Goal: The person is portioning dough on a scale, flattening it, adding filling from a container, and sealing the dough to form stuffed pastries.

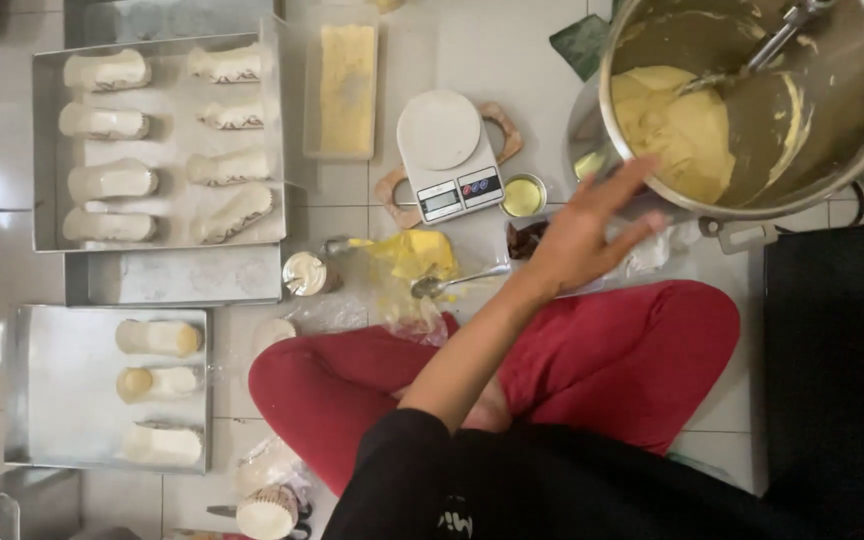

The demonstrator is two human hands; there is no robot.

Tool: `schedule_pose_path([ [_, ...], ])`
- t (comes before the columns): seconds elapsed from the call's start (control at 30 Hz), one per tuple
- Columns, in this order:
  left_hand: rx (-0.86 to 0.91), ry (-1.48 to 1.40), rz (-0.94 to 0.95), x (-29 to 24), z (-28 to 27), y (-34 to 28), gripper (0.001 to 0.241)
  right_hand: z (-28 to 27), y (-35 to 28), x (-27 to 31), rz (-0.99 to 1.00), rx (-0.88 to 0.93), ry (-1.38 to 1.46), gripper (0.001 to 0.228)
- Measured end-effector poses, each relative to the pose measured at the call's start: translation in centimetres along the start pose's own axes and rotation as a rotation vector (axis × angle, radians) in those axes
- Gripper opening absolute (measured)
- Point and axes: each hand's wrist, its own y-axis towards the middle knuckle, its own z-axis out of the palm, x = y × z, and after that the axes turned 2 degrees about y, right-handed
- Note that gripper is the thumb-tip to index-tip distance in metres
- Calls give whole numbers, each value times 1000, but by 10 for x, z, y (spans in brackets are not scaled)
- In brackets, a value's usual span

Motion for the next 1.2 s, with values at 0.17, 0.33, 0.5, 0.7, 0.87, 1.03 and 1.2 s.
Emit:
schedule_pose_path([
  [0.17, -525, -12, -198, -56, -95, -39, 98, 105, -6, -39, -162, 263, 219, 82],
  [0.33, -619, -69, -258, -11, -118, -107, 40, 207, -21, -142, -177, 119, 306, 88],
  [0.5, -716, -902, -762, 20, -123, -157, 19, 215, -10, -250, -161, -556, 210, 63],
  [0.7, -608, -944, -737, 73, -96, -204, 11, 269, -21, -241, 230, 31, 661, 71],
  [0.87, -255, 263, -266, 43, -121, -186, 58, 270, 7, -278, 299, -115, 335, 39],
  [1.03, -322, -354, -488, 31, -156, -199, 89, 227, 94, -298, 29, -208, -396, 36],
  [1.2, -482, -598, -651, 36, -174, -208, 64, 194, 207, -298, -130, -345, -575, 14],
])
